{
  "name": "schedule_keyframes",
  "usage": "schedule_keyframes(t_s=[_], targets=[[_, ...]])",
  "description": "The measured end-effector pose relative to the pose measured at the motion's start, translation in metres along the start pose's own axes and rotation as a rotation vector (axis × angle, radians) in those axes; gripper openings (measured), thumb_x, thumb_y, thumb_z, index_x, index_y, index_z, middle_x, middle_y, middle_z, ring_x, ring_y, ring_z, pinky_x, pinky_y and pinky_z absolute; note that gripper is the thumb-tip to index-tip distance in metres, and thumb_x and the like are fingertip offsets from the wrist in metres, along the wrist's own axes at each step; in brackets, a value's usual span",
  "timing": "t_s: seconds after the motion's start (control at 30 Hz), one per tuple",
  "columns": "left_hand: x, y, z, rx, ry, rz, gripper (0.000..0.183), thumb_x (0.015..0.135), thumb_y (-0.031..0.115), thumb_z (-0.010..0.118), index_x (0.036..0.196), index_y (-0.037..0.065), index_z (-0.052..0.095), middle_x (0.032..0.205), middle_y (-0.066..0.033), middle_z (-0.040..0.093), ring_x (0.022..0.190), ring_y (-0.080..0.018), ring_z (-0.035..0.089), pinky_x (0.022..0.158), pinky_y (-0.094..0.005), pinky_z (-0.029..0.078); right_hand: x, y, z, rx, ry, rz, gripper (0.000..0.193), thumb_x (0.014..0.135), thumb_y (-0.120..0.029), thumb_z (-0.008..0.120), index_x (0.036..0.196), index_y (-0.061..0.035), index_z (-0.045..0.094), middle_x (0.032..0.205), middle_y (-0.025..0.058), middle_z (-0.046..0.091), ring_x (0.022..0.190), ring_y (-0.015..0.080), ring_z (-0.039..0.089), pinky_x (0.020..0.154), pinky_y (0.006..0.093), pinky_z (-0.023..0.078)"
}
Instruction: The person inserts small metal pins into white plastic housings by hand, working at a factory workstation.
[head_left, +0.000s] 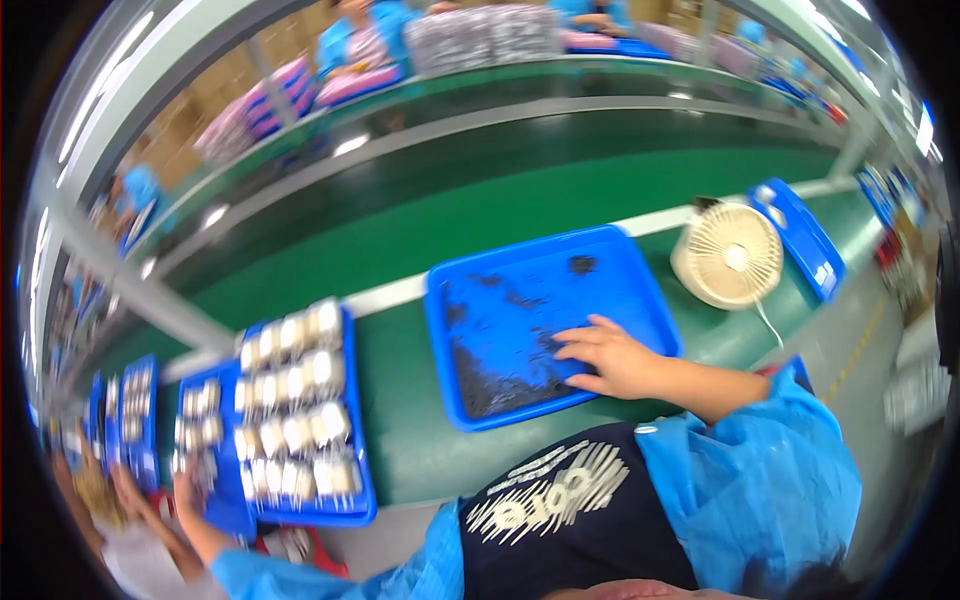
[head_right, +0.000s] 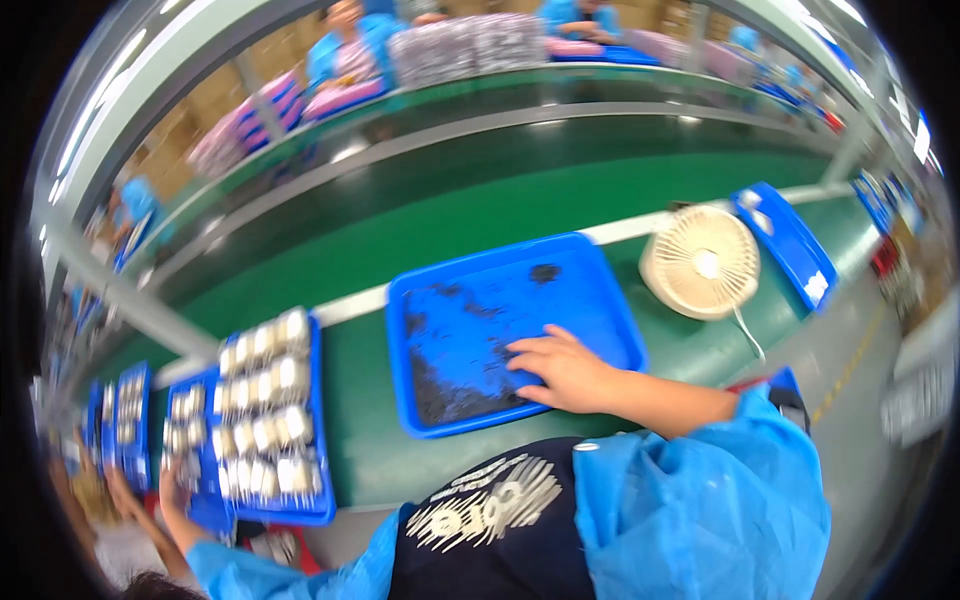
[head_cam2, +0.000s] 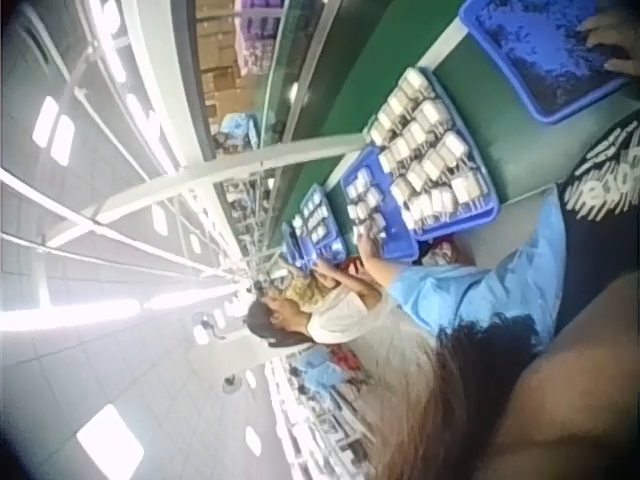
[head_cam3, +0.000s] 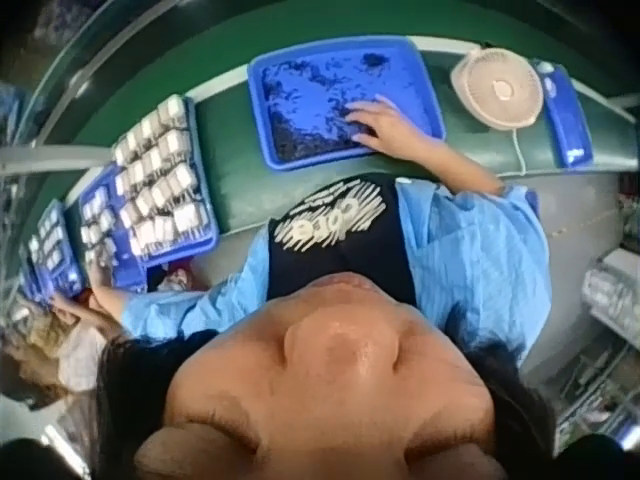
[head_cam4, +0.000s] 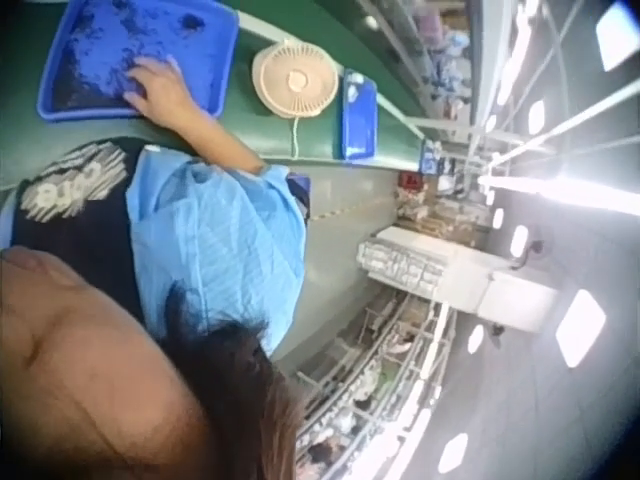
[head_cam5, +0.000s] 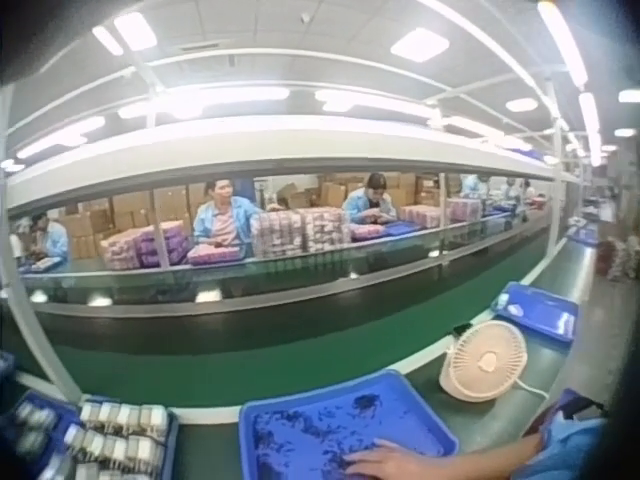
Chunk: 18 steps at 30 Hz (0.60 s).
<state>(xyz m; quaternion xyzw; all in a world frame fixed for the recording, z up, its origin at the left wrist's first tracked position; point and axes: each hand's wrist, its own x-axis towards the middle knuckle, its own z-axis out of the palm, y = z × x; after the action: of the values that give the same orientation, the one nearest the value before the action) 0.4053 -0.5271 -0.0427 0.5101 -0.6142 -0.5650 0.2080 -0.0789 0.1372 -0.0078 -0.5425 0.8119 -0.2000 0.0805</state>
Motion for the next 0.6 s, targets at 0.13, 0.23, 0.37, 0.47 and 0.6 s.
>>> schedule_keyframes(t_s=[0.13,0.23,0.37,0.47,0.6], targets=[[-0.029,0.005,-0.027,0.167,0.202,0.003,0.064,0.077,0.044,0.069,0.127,0.005,0.055,0.120,-0.0100,0.057,0.103,-0.0223,0.055,0.086,-0.0420,0.044,0.001,-0.006,-0.010,0.036,0.003,-0.034,0.037,0.078,-0.020,0.070,0.111,-0.0064,0.062,0.128,0.0135,0.056,0.120,0.0308,0.051,0.109,0.0513,0.028],[-0.024,0.023,0.014,0.159,0.221,-0.050,0.072,0.069,0.058,0.073,0.119,0.007,0.061,0.118,-0.0120,0.058,0.105,-0.0252,0.053,0.088,-0.0424,0.043,-0.002,-0.010,-0.011,0.025,0.019,0.020,0.036,0.074,-0.010,0.071,0.108,-0.0041,0.062,0.127,0.0155,0.056,0.119,0.0324,0.051,0.110,0.0506,0.027],[-0.064,0.038,0.028,0.152,0.348,-0.104,0.066,0.073,0.060,0.070,0.117,0.012,0.061,0.111,-0.0044,0.062,0.100,-0.0178,0.057,0.085,-0.0338,0.042,0.005,-0.013,-0.005,0.045,0.000,0.015,0.036,0.074,-0.007,0.069,0.108,-0.0023,0.061,0.127,0.0167,0.056,0.119,0.0339,0.051,0.110,0.0511,0.025],[-0.078,0.040,0.028,0.012,0.370,-0.149,0.073,0.070,0.061,0.073,0.121,0.011,0.057,0.111,-0.0063,0.062,0.100,-0.0198,0.057,0.086,-0.0340,0.044,0.008,-0.013,-0.003,0.067,-0.004,-0.010,0.036,0.073,-0.006,0.069,0.108,-0.0011,0.061,0.126,0.0173,0.057,0.118,0.0344,0.051,0.110,0.0519,0.025],[-0.069,0.032,0.013,-0.076,0.307,-0.121,0.077,0.067,0.058,0.076,0.125,0.012,0.054,0.119,-0.0058,0.058,0.106,-0.0205,0.055,0.091,-0.0366,0.043,0.003,-0.013,-0.009,0.051,0.023,0.028,0.037,0.073,-0.008,0.070,0.108,-0.0025,0.061,0.126,0.0160,0.057,0.118,0.0340,0.052,0.110,0.0520,0.026]])
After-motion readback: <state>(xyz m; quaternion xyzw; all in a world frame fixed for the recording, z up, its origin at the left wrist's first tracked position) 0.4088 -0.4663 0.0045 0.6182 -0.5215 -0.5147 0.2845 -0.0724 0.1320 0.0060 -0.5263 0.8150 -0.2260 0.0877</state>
